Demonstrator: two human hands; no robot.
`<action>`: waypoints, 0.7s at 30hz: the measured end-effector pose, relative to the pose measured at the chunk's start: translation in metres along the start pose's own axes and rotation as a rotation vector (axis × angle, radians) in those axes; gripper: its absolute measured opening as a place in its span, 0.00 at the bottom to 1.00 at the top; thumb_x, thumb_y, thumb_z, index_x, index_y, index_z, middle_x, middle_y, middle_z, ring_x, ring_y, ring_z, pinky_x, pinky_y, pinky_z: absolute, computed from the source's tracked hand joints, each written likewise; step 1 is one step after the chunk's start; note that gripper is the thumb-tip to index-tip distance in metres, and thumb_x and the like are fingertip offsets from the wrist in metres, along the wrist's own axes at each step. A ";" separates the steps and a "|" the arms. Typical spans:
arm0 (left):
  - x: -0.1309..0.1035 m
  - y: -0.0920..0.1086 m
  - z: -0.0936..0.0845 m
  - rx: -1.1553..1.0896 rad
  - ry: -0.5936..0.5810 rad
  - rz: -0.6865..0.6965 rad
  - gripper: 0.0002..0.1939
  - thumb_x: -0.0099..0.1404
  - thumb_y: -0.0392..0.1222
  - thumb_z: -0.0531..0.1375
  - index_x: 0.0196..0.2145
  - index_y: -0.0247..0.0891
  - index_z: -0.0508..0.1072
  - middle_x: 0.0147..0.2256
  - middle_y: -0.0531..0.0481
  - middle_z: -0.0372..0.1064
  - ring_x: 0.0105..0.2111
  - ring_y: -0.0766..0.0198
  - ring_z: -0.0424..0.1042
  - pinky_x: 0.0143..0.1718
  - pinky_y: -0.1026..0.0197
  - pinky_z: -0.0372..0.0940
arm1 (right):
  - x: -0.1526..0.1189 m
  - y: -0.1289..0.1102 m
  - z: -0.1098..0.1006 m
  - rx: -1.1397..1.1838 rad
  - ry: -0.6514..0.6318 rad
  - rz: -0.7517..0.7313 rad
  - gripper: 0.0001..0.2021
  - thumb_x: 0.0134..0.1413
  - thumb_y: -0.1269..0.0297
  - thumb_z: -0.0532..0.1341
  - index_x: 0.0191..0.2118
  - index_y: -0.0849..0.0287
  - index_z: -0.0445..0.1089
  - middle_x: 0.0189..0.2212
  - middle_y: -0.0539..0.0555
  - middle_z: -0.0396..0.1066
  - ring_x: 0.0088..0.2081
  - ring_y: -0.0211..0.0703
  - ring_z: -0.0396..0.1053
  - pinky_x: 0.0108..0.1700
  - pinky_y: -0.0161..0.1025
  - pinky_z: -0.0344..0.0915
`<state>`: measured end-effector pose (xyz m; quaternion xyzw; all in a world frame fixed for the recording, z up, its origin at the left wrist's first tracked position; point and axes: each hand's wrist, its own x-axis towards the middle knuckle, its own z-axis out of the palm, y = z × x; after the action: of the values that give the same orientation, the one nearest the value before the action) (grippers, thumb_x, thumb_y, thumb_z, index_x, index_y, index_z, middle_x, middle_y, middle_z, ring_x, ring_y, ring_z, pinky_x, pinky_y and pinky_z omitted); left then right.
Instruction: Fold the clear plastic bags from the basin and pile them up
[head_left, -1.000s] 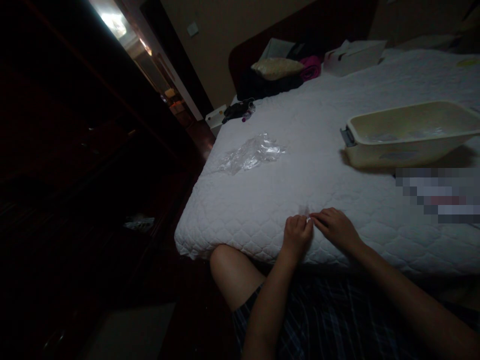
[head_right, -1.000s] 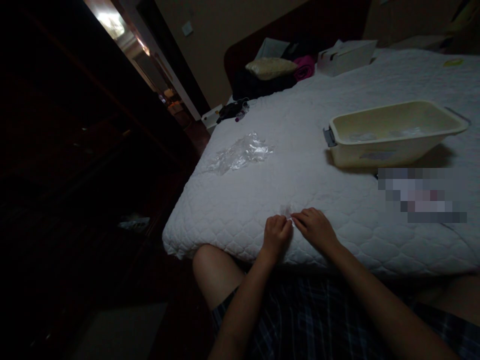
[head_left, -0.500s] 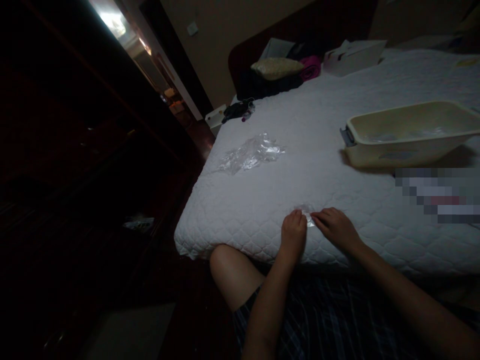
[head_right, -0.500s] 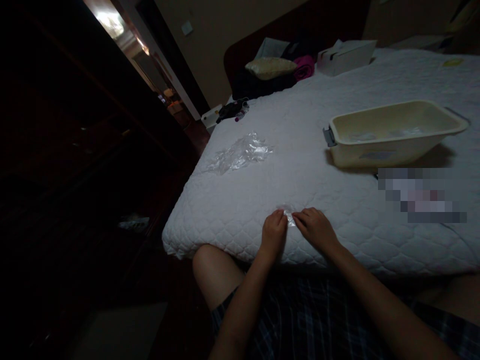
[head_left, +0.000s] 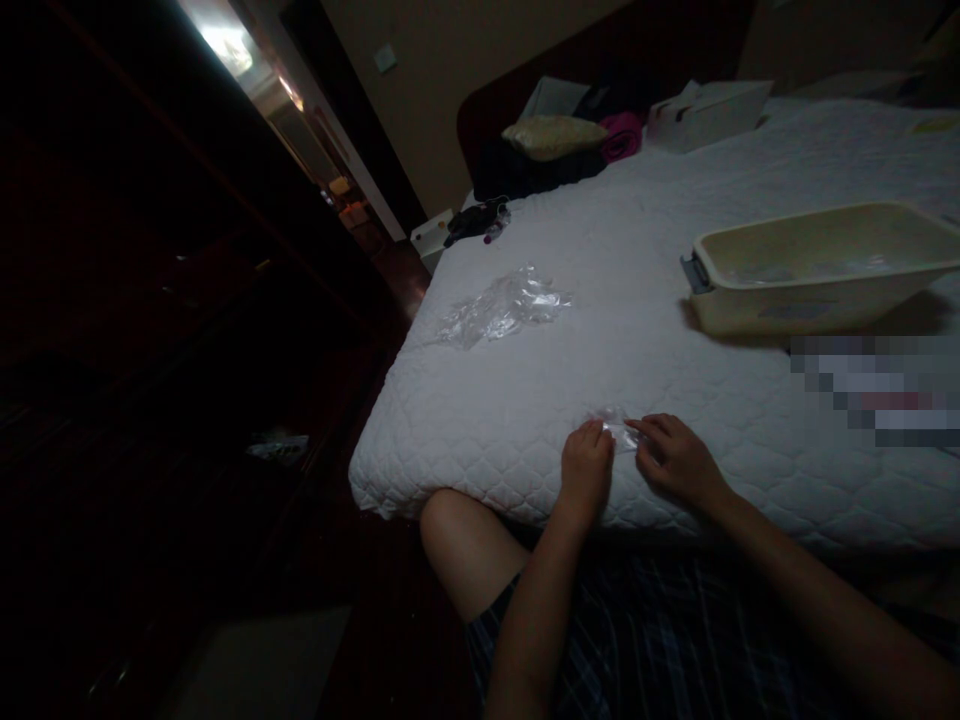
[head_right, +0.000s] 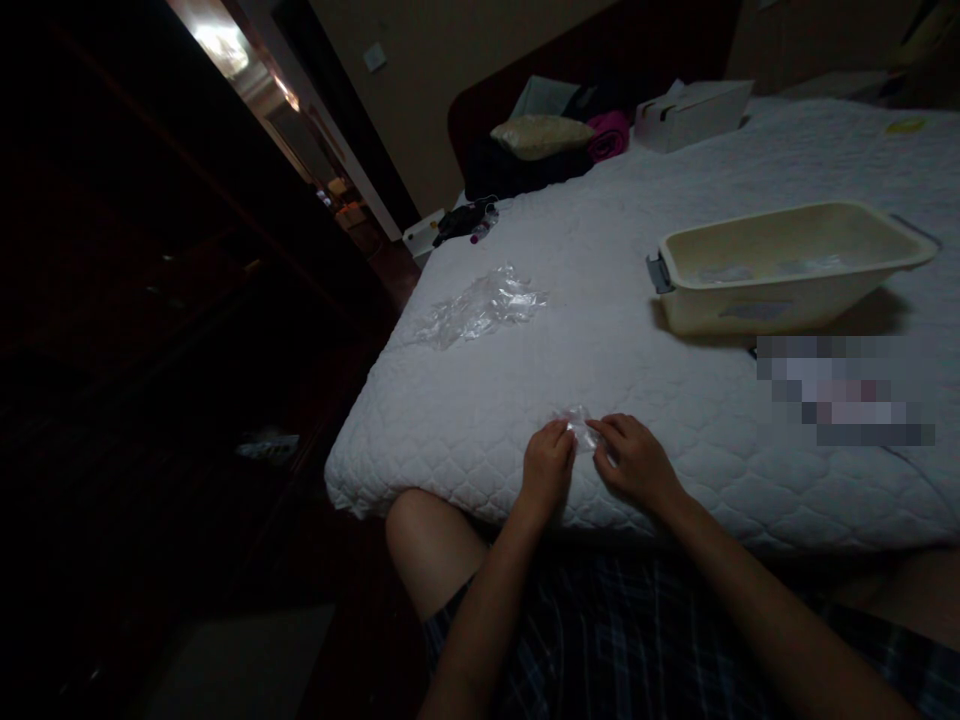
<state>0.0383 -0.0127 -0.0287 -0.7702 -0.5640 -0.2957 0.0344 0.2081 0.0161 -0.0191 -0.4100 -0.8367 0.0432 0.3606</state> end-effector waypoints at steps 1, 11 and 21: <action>0.000 0.000 0.000 -0.004 0.000 0.000 0.11 0.69 0.35 0.52 0.43 0.35 0.73 0.49 0.42 0.71 0.51 0.58 0.70 0.51 0.54 0.67 | -0.002 0.000 0.000 -0.001 0.015 -0.021 0.19 0.50 0.69 0.55 0.49 0.60 0.71 0.41 0.61 0.69 0.43 0.51 0.67 0.45 0.48 0.66; 0.001 -0.003 -0.002 -0.052 0.043 0.003 0.09 0.68 0.34 0.54 0.44 0.34 0.71 0.48 0.42 0.72 0.50 0.60 0.71 0.51 0.54 0.68 | -0.003 -0.002 0.003 -0.071 -0.032 -0.116 0.15 0.53 0.69 0.55 0.45 0.61 0.71 0.41 0.62 0.71 0.43 0.51 0.68 0.45 0.48 0.66; -0.002 -0.002 -0.010 -0.169 0.042 -0.026 0.13 0.67 0.35 0.52 0.48 0.34 0.69 0.50 0.43 0.71 0.52 0.60 0.69 0.54 0.53 0.66 | -0.005 0.000 0.004 0.004 0.020 -0.056 0.12 0.59 0.69 0.51 0.43 0.61 0.71 0.37 0.60 0.73 0.41 0.49 0.69 0.45 0.48 0.67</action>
<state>0.0318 -0.0176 -0.0217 -0.7566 -0.5463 -0.3587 -0.0226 0.2075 0.0136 -0.0250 -0.3862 -0.8441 0.0306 0.3707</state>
